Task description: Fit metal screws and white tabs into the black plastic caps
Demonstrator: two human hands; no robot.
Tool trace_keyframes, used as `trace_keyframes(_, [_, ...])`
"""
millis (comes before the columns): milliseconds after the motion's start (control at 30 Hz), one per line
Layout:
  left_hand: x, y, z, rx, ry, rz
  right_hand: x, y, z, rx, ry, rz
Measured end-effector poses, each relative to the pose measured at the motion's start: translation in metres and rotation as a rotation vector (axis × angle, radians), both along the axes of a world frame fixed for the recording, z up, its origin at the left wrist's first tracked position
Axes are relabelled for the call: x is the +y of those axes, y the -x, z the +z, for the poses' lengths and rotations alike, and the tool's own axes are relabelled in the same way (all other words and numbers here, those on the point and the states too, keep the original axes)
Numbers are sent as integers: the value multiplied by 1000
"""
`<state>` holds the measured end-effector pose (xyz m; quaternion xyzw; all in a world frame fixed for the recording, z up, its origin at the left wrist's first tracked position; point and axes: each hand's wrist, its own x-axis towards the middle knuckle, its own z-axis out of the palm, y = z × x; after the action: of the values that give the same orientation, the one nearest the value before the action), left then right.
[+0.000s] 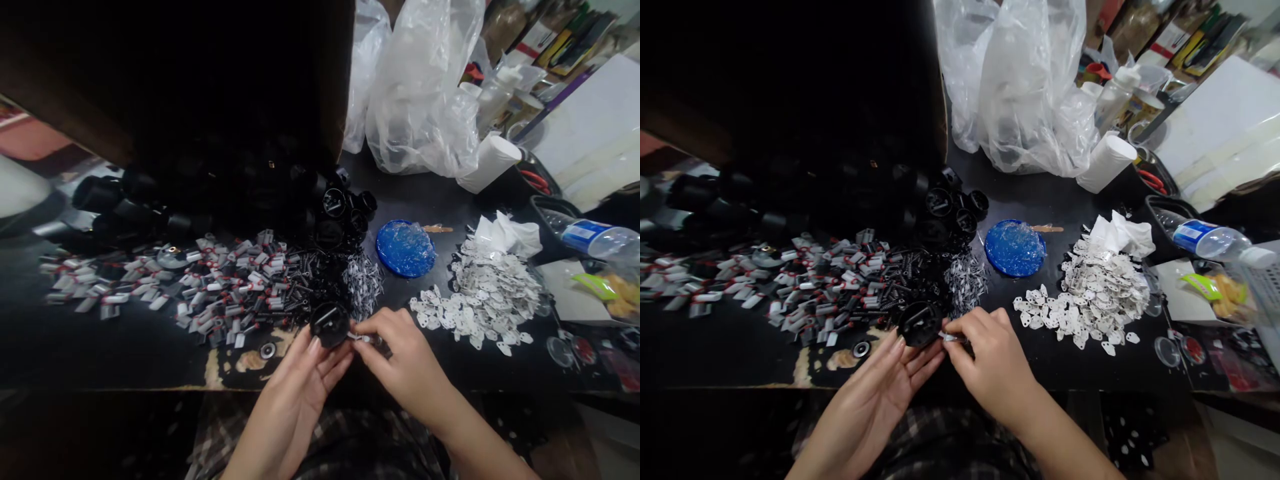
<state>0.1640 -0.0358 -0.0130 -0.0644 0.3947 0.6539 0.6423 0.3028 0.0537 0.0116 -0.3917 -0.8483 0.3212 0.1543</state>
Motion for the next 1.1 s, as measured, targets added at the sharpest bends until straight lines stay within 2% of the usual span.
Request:
trace_keyframes(100, [2,2,3,-27,-7,5,-2,5,2,90,1,38])
trace_keyframes(300, [1,8,1,17,-19,-67,-1,3,6,175,-20,106])
trace_keyframes(400, [-1,5,-1,121,42,-45,-4,1,6,250,-110,157])
trace_keyframes(533, [-5,-1,-7,185,115,-21,-8,2,4,246,-210,143])
trace_keyframes(800, [-16,-3,-24,284,-19,-144,-6,5,4,216,-222,127])
trace_keyframes(1100, [-14,-2,-24,362,-84,-188,-8,1,5,201,-201,127])
